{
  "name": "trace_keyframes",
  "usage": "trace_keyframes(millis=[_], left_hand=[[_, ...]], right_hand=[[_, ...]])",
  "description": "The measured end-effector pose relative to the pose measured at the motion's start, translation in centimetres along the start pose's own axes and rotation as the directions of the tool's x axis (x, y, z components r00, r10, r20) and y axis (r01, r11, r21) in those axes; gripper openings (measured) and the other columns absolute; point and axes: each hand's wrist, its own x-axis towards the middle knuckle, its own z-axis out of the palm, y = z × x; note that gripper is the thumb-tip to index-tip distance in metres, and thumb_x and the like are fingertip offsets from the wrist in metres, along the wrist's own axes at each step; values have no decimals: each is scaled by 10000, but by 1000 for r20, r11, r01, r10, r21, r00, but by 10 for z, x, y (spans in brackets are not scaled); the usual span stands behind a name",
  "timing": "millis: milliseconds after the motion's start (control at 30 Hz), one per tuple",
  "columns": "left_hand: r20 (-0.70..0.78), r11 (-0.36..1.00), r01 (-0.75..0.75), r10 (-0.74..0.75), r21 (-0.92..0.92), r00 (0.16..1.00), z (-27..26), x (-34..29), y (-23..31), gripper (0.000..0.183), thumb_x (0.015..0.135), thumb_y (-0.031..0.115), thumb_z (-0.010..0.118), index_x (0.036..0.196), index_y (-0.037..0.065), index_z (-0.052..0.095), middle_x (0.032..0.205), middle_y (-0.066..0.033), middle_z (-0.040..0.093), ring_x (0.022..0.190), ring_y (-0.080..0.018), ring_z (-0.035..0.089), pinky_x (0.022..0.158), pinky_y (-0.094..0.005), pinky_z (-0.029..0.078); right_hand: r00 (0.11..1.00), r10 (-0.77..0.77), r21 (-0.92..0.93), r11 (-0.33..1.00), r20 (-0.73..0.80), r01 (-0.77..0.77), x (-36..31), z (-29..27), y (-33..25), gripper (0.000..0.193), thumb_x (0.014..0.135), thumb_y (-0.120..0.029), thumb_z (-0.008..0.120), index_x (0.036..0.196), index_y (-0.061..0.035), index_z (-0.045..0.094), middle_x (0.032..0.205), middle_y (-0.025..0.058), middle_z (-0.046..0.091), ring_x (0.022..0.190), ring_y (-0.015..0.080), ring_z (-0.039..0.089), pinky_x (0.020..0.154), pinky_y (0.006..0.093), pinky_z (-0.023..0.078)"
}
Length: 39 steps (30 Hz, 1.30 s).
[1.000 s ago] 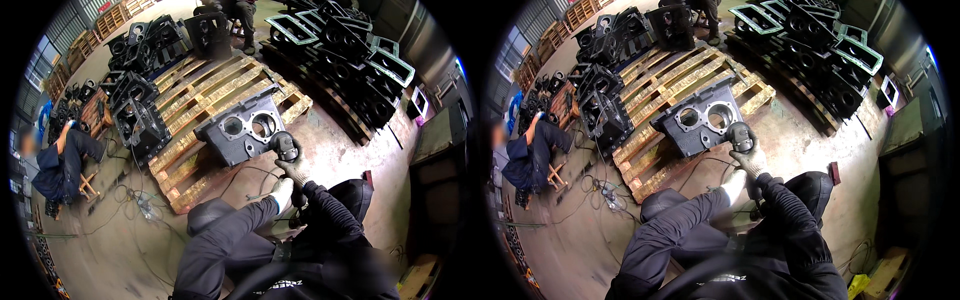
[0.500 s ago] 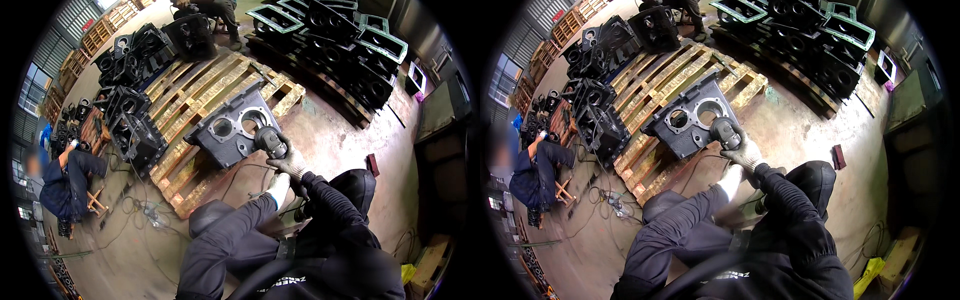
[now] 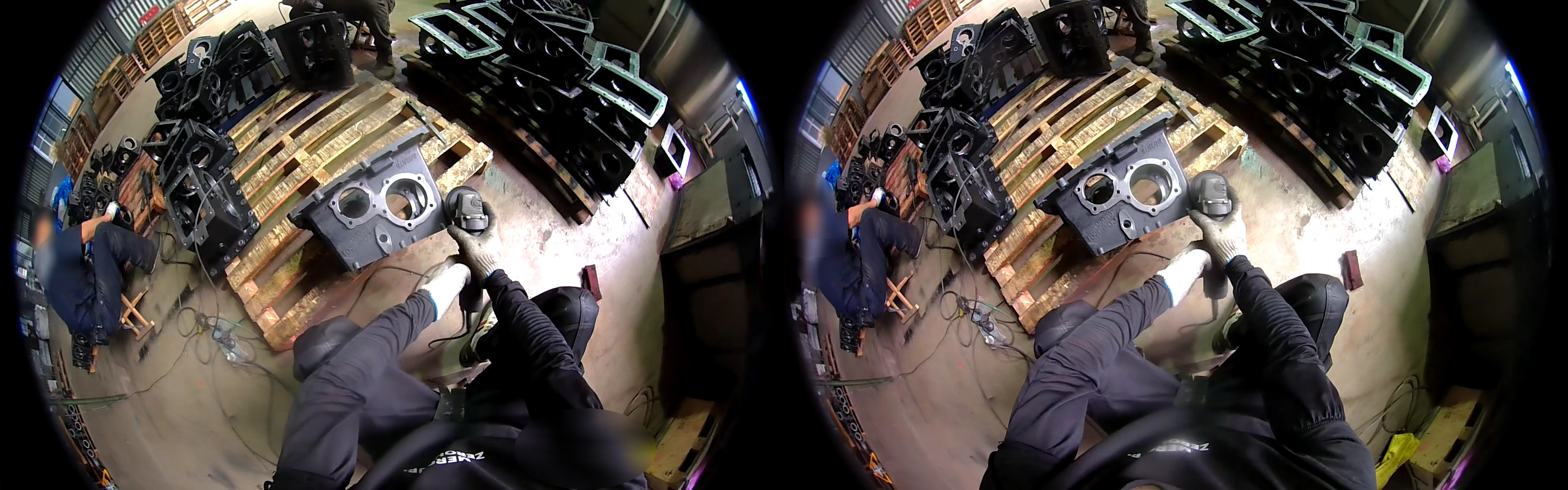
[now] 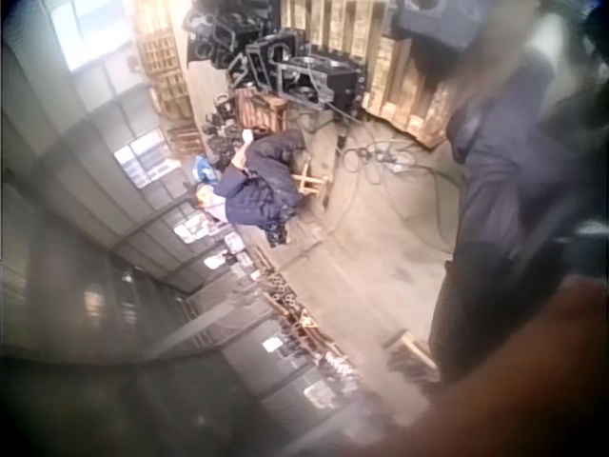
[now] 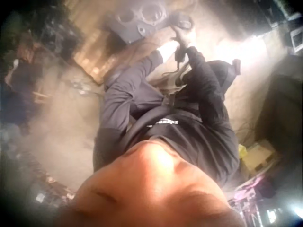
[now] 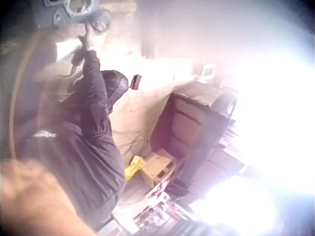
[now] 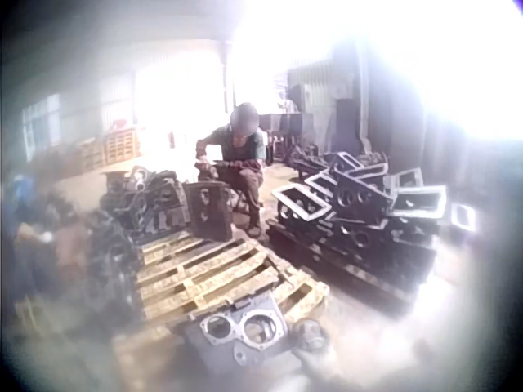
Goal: The person uses an angle grinder to smooth the edges and flat surfaces of a black metal component on a wooden pallet, then uses a hand tool to scrape and deburr the interior circular openings of the part.
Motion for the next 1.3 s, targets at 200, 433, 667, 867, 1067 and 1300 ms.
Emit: trace_keyframes(millis=[200,433,667,867,1067,1300], left_hand=[[2,989,-52,53,-138,999,4,-35,21,310,786,108,526,1064,-23,566,951,-114,594,917,-229,545,831,-347,455],[13,991,-8,9,-134,1000,-3,-49,34,361,817,118,522,1130,-55,572,1028,-157,633,977,-249,588,874,-368,468],[-41,999,-33,32,-14,999,-1,-54,40,347,863,161,489,1116,-45,610,1023,-187,661,981,-291,622,871,-394,483],[101,981,-123,139,-152,985,-10,-51,23,325,884,136,484,1110,-43,635,1048,-160,685,972,-246,636,897,-374,488],[187,874,-198,307,-444,933,-4,-47,53,397,924,68,481,1304,-15,565,1192,-109,639,1132,-205,588,1023,-348,452],[39,744,-289,389,-603,920,-23,-69,101,385,943,64,535,1314,-31,574,1218,-107,644,1120,-212,622,977,-345,511]], right_hand=[[995,47,67,996,92,-53,-13,2,-15,940,745,-125,850,1498,-51,291,1266,172,609,1114,229,621,956,335,502],[993,44,32,998,107,-47,-16,9,-10,955,721,-185,869,1499,-77,326,1268,189,613,1114,260,629,957,346,503],[994,105,146,984,5,-105,-16,10,-4,906,734,-105,846,1477,-107,328,1176,145,599,1004,206,620,835,337,541],[994,94,131,986,62,-101,-37,1,-37,947,713,-30,786,1493,-127,258,1119,136,576,909,217,616,663,359,587],[992,-117,-215,968,53,126,-8,-32,-87,951,689,-26,772,1486,-132,264,1101,132,586,918,221,624,733,369,575],[992,-120,81,990,23,118,8,-47,-142,918,730,-27,779,1478,-120,256,1047,148,609,762,224,662,658,347,580]])
